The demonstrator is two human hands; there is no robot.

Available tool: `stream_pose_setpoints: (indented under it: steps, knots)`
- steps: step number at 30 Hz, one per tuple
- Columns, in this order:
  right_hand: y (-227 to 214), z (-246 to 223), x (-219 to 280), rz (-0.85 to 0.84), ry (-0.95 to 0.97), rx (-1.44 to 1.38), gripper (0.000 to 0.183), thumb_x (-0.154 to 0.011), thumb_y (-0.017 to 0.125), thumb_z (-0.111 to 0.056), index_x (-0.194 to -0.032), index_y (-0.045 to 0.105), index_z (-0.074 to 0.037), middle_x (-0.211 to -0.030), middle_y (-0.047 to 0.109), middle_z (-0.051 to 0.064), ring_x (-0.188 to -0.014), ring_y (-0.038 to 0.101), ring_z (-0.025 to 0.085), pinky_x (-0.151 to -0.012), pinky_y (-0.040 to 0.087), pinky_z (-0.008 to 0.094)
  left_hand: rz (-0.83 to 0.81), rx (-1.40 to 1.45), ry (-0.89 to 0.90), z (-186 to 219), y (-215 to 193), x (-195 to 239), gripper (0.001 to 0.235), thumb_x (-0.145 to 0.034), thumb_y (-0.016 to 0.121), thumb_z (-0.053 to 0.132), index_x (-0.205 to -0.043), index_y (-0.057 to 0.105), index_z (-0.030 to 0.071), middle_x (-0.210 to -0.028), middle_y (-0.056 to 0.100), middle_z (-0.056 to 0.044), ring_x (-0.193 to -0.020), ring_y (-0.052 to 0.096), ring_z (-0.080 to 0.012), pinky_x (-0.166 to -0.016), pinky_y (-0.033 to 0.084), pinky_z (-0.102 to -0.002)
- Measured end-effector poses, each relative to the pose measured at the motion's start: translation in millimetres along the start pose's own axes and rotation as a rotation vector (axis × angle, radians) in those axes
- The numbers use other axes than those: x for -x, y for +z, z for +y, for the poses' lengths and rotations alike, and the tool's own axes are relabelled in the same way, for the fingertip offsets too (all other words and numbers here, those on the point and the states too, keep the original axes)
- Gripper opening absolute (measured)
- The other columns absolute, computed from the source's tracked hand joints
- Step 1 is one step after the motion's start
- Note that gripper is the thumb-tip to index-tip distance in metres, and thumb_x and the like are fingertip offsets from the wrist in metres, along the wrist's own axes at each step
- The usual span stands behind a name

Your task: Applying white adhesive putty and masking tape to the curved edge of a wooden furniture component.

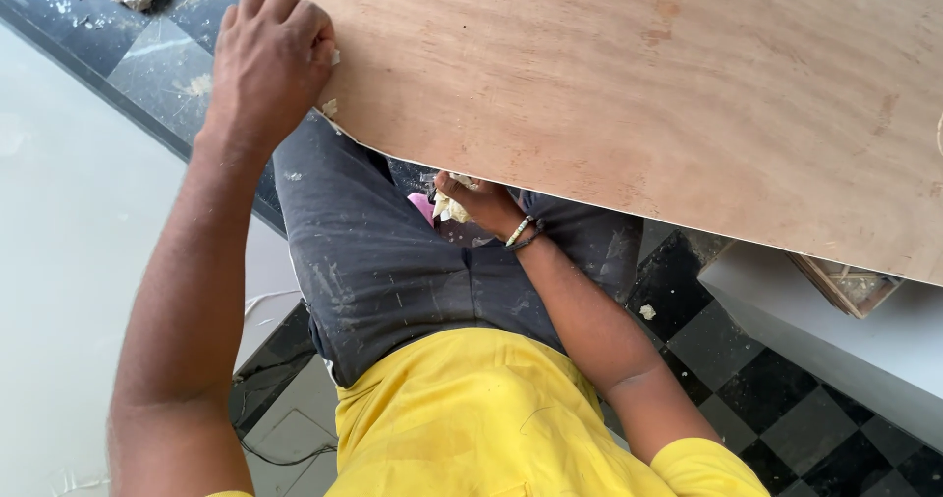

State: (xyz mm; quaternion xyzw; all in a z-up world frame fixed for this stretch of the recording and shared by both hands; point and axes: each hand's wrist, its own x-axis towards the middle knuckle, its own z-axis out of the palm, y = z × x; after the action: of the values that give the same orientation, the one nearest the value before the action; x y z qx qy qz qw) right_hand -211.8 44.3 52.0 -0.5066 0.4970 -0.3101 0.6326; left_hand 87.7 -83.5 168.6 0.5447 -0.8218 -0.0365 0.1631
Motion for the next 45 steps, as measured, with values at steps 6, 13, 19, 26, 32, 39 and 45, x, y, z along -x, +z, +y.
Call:
stream_pose_setpoints:
  steps: [6,13,19,26,32,39,45]
  knots:
    - [-3,-1,2,0.003,0.004,0.045,0.033,-0.098,0.075,-0.037,-0.107,0.07,-0.005,-0.102,0.072,0.003,-0.098,0.069,0.014,-0.086,0.057,0.03,0.065,-0.049,0.052,-3,7,7,0.0,-0.1,0.06,0.007,-0.1,0.06,0.007,-0.099,0.051,-0.008,-0.101,0.05,-0.0246,-0.09,0.045,-0.042]
    - [-5,13,3,0.03,-0.006,0.022,0.031,-0.096,0.074,-0.031,-0.113,0.067,-0.006,-0.103,0.069,0.001,-0.097,0.066,0.011,-0.085,0.055,0.029,0.486,0.53,-0.208,6,-17,27,0.012,-0.101,0.058,-0.001,-0.107,0.055,0.008,-0.11,0.052,-0.009,-0.107,0.052,-0.0227,-0.093,0.049,-0.039]
    - [-2,18,-6,-0.07,0.051,0.016,0.033,-0.1,0.073,-0.034,-0.106,0.071,-0.001,-0.094,0.07,0.003,-0.087,0.065,0.011,-0.078,0.054,0.028,0.362,0.302,-0.097,22,-18,28,0.035,-0.091,0.08,0.01,-0.125,0.072,0.009,-0.129,0.062,-0.01,-0.128,0.052,-0.0292,-0.11,0.038,-0.05]
    - [-6,31,-6,-0.07,0.183,-0.065,0.037,-0.096,0.071,-0.038,-0.11,0.069,-0.004,-0.092,0.071,0.003,-0.083,0.069,0.009,-0.073,0.058,0.026,0.416,0.377,-0.099,10,8,28,0.01,-0.098,0.084,0.02,-0.1,0.081,0.01,-0.114,0.068,-0.004,-0.121,0.057,-0.0245,-0.107,0.042,-0.048]
    - [-9,34,-5,-0.041,0.211,-0.092,0.034,-0.097,0.071,-0.036,-0.108,0.068,-0.003,-0.093,0.07,0.002,-0.084,0.067,0.009,-0.074,0.056,0.026,0.814,0.95,-0.352,4,51,47,0.016,-0.103,0.075,0.023,-0.1,0.075,0.008,-0.108,0.068,-0.004,-0.101,0.066,-0.0173,-0.088,0.061,-0.031]
    - [-3,35,-15,-0.095,0.208,-0.067,0.034,-0.1,0.069,-0.037,-0.107,0.068,-0.004,-0.092,0.069,0.0,-0.081,0.065,0.007,-0.072,0.054,0.024,0.9,1.752,-0.833,25,71,75,0.044,-0.094,0.069,0.05,-0.104,0.062,0.008,-0.096,0.067,-0.01,-0.086,0.069,-0.0183,-0.075,0.064,-0.028]
    - [5,25,-13,-0.132,0.221,0.072,0.037,-0.1,0.067,-0.04,-0.106,0.068,-0.004,-0.091,0.07,0.001,-0.079,0.064,0.007,-0.07,0.053,0.024,0.681,1.622,-0.824,43,91,71,0.057,-0.087,0.075,0.06,-0.108,0.055,0.011,-0.091,0.061,-0.001,-0.08,0.063,-0.0119,-0.071,0.06,-0.028]
